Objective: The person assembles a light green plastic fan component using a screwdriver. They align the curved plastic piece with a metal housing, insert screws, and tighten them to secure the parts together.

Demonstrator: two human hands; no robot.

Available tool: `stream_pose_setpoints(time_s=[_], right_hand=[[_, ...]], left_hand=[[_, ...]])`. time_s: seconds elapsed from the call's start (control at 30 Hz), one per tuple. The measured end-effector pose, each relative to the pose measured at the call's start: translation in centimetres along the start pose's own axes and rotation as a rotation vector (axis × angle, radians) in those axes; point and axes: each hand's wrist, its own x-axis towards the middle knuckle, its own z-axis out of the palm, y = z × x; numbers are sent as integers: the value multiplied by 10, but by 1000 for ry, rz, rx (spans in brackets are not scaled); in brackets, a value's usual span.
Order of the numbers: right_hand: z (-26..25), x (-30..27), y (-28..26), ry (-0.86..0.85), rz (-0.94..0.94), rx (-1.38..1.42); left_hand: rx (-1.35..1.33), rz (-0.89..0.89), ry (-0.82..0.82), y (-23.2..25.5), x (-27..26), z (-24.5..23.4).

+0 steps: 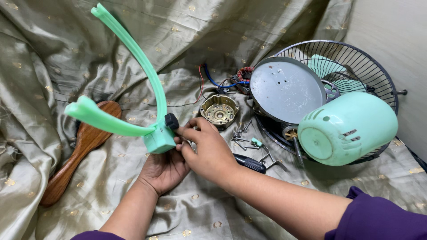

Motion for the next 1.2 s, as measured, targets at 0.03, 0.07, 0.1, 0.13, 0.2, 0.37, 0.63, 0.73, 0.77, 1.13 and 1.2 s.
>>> stream_pose_setpoints(time_s=[0.03, 0.07, 0.1, 0.13, 0.2, 0.37, 0.63, 0.73, 0.77, 1.13, 1.2], right_hand=[[-2, -1, 0, -29, -31, -64], [-5, -2, 0, -57, -61, -128], [-9, -2, 0, -86, -91, -193], [-12, -1, 1, -71, -151, -233], [-21, 2, 3, -43, -271, -313], [-41, 12, 13, -145, -192, -377], [-43, 14, 33, -153, 4, -2], [-47, 14, 34, -167, 60, 38], [-50, 13, 33, -185, 102, 8], [-76, 1, 19, -542, 327, -634], [-78, 0, 16, -594, 372, -622]], left_hand=[[3, 5, -4, -1, 0, 1], [7, 8, -9, -2, 0, 4], [11, 11, -13, -3, 0, 6], [12, 8, -3, -4, 0, 10], [14, 3, 17, -7, -1, 17], [211, 32, 132, -15, -2, 36], [257, 64, 168, -19, 1, 44], [298, 76, 203, -20, 1, 45], [295, 75, 210, -20, 2, 46], [302, 132, 183, -23, 0, 46], [301, 136, 184, -22, 1, 44]])
